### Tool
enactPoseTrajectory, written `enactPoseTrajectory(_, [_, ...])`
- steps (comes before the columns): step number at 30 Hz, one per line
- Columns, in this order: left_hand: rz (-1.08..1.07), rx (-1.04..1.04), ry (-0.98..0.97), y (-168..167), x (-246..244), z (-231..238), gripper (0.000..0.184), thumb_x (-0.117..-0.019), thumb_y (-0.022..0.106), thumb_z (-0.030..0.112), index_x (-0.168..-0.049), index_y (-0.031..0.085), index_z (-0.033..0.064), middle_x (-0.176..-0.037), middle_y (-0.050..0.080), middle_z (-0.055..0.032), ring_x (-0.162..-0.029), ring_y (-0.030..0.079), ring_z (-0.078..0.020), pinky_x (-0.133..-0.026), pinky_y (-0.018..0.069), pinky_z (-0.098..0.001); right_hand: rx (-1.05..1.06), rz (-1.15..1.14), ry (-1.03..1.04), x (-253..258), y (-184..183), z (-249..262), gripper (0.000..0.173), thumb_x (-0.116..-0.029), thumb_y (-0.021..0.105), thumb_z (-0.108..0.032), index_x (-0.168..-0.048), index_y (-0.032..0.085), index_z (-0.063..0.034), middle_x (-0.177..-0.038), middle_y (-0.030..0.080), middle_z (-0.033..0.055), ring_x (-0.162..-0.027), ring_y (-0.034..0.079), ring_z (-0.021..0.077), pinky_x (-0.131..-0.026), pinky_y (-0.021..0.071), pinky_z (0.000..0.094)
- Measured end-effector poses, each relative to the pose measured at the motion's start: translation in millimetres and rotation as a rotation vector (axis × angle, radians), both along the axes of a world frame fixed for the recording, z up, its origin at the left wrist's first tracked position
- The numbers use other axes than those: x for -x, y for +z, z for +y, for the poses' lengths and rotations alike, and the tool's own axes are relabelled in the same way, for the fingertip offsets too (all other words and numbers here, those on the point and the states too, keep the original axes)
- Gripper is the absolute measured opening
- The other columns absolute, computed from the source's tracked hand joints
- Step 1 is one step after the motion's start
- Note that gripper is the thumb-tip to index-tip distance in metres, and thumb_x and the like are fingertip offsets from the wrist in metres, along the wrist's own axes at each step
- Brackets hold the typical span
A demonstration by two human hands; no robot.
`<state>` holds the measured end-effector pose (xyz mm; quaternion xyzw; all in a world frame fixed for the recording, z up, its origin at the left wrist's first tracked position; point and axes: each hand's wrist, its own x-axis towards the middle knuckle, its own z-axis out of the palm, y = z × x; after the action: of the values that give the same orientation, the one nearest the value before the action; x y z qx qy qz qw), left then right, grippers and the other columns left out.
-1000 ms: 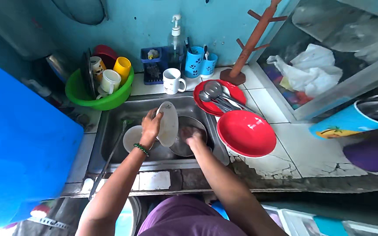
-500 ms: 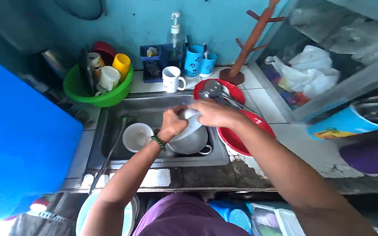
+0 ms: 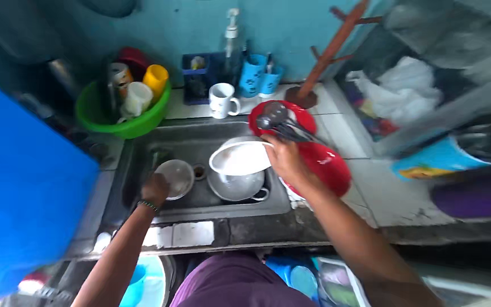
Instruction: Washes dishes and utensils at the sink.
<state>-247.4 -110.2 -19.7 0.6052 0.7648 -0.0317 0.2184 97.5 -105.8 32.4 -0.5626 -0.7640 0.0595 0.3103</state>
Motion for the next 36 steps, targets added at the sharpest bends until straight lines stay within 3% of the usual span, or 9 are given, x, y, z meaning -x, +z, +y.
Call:
enactPoseTrajectory(8, [-0.089,-0.034,0.189,-39.3,12.9,9.4,0.085,-0.0912,0.078,0.022,-0.151,0.030,-0.0167,-0.155,0.036,-0.0366,-0.146,0.037,-0.0456,-0.121,0.0310,-0.0541,0.228,0.522,-0.382,-91.5,13.1,-15.9,0.030,-0.0997,0.061,-0.008,-0.127,0.061,0.0053,-0.109,0.068,0.0252,-0.092,0.069,0.0314,-0.083,0.0564,0.0525])
enactPoseTrajectory(10, [-0.219,-0.085,0.268,-44.5,16.2,11.3,0.082,-0.0900,0.076,0.011,-0.152,0.029,-0.0143,-0.154,0.037,-0.0356,-0.142,0.042,-0.0447,-0.117,0.0361,-0.0532,0.301,0.575,-0.455,-119.5,10.6,-24.6,0.033,-0.1004,0.060,-0.009,-0.131,0.057,0.0013,-0.105,0.066,0.0227,-0.075,0.065,0.0261,-0.065,0.0563,0.0465])
enactPoseTrajectory(13, [-0.398,-0.130,0.362,-42.0,14.1,13.2,0.071,-0.0941,0.065,0.003,-0.155,0.030,-0.0063,-0.146,0.046,-0.0323,-0.119,0.062,-0.0404,-0.096,0.0554,-0.0514,0.414,0.549,-0.550,-152.8,-3.4,-37.6,0.033,-0.1025,0.060,-0.011,-0.134,0.052,-0.0016,-0.105,0.062,0.0235,-0.067,0.058,0.0268,-0.059,0.0513,0.0463])
enactPoseTrajectory(18, [-0.247,-0.221,0.167,6.7,-10.8,10.3,0.058,-0.0997,0.053,-0.001,-0.154,0.032,-0.0051,-0.134,0.055,-0.0370,-0.124,0.059,-0.0475,-0.104,0.0477,-0.0586,0.431,0.475,-0.597,-164.4,-23.2,-45.1,0.034,-0.1029,0.061,-0.011,-0.134,0.057,0.0008,-0.116,0.064,0.0306,-0.094,0.066,0.0409,-0.082,0.0521,0.0616])
enactPoseTrajectory(20, [-0.086,-0.273,-0.009,21.2,-19.7,9.1,0.053,-0.1007,0.052,-0.001,-0.151,0.035,-0.0021,-0.117,0.063,-0.0356,-0.109,0.065,-0.0522,-0.095,0.0505,-0.0642,0.375,0.339,-0.596,-160.1,-23.1,-46.0,0.031,-0.1016,0.064,-0.011,-0.128,0.062,0.0051,-0.113,0.065,0.0335,-0.102,0.065,0.0486,-0.090,0.0468,0.0696])
enactPoseTrajectory(25, [0.088,-0.585,-0.514,36.0,-17.5,14.6,0.042,-0.0974,0.057,-0.004,-0.140,0.054,-0.0031,-0.135,0.056,-0.0350,-0.076,0.070,-0.0506,-0.066,0.0570,-0.0606,0.256,0.042,-0.599,-148.5,-19.5,-43.5,0.042,-0.0988,0.066,-0.012,-0.134,0.060,0.0092,-0.135,0.052,0.0407,-0.123,0.051,0.0614,-0.097,0.0402,0.0775])
enactPoseTrajectory(31, [0.067,-0.940,-0.858,46.1,-24.6,28.9,0.029,-0.0961,0.060,-0.001,-0.125,0.063,-0.0038,-0.131,0.061,-0.0344,-0.073,0.071,-0.0475,-0.056,0.0565,-0.0531,-0.477,0.105,-0.225,-61.7,-26.6,-45.2,0.030,-0.0960,0.058,-0.006,-0.117,0.066,0.0136,-0.119,0.062,0.0343,-0.111,0.063,0.0434,-0.097,0.0523,0.0504])
enactPoseTrajectory(33, [0.015,-0.956,-0.870,49.5,-46.5,28.6,0.029,-0.0943,0.062,-0.001,-0.123,0.064,-0.0032,-0.129,0.063,-0.0331,-0.073,0.071,-0.0463,-0.056,0.0569,-0.0527,-0.420,0.091,-0.060,-19.2,-36.8,-43.2,0.024,-0.0942,0.058,-0.001,-0.110,0.071,0.0110,-0.108,0.069,0.0291,-0.099,0.070,0.0395,-0.088,0.0580,0.0489])
enactPoseTrajectory(36, [-0.036,-0.708,-0.764,56.6,-93.1,20.2,0.039,-0.0948,0.063,-0.001,-0.133,0.061,0.0004,-0.128,0.061,-0.0316,-0.073,0.070,-0.0449,-0.062,0.0582,-0.0549,0.143,0.012,0.081,19.4,-48.8,-27.1,0.023,-0.0972,0.058,0.002,-0.115,0.071,0.0080,-0.110,0.070,0.0277,-0.102,0.070,0.0425,-0.090,0.0565,0.0573])
